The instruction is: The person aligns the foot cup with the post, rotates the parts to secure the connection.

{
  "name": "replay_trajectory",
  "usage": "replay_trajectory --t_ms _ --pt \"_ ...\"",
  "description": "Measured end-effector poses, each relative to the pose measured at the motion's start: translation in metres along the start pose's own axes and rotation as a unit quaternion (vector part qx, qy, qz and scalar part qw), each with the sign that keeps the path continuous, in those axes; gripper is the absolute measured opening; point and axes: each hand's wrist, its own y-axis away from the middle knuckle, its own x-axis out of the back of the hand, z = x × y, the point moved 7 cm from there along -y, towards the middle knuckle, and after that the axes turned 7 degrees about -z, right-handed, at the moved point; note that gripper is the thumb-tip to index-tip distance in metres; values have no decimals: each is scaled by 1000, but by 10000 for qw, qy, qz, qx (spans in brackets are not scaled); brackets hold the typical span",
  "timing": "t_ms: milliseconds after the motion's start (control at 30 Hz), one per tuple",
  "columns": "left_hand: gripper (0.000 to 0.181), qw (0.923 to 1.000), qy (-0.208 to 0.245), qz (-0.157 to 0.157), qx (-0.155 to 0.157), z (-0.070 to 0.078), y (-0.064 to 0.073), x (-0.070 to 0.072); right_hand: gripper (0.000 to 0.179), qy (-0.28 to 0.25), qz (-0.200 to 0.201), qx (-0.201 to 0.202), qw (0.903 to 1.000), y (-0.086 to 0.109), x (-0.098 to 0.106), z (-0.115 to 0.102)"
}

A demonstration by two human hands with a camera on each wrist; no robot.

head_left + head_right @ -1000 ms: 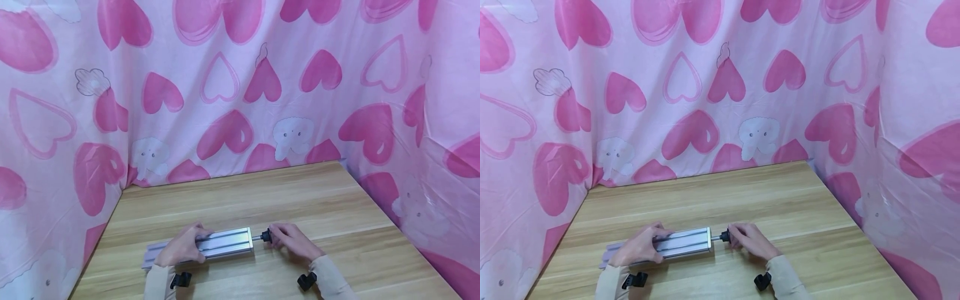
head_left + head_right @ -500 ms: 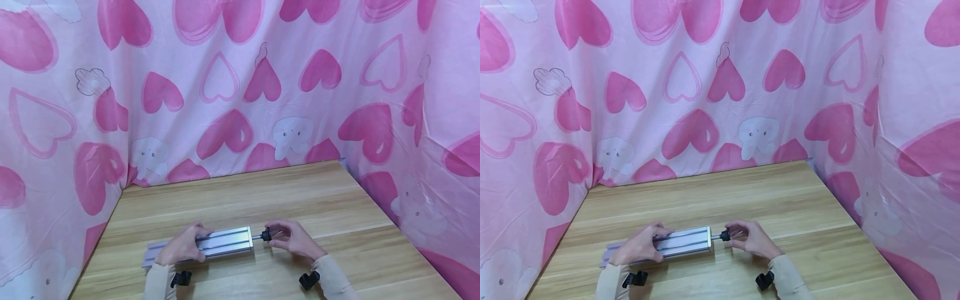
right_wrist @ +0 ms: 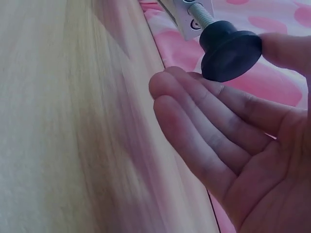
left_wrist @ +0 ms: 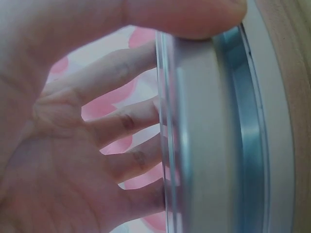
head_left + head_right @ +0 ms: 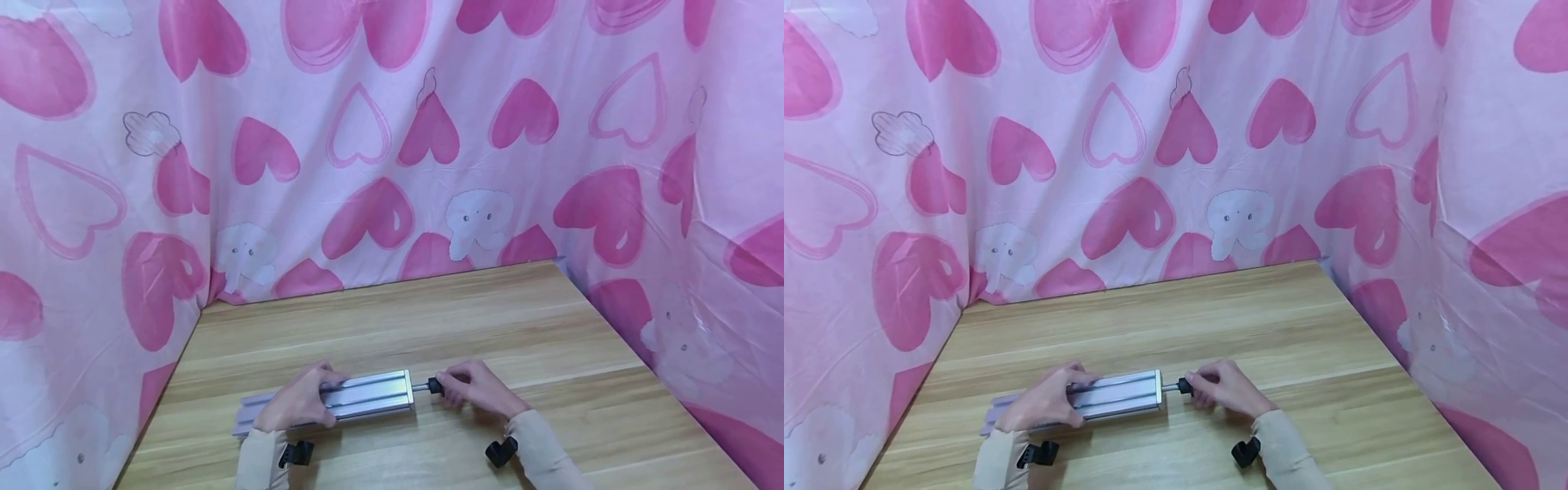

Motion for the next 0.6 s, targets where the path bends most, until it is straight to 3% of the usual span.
replay_trajectory --t_ms 233,400,600 --pt "76 9999 98 -37 37 -3 -1 -2 52 -99 -62 57 9999 -3 -3 0" --pt "76 10000 62 -32 23 -5 -1 1 43 156 251 100 9995 0 1 -1" --pt "77 9999 132 -8 70 -9 0 1 54 -101 265 707 9971 1 -1 -8"
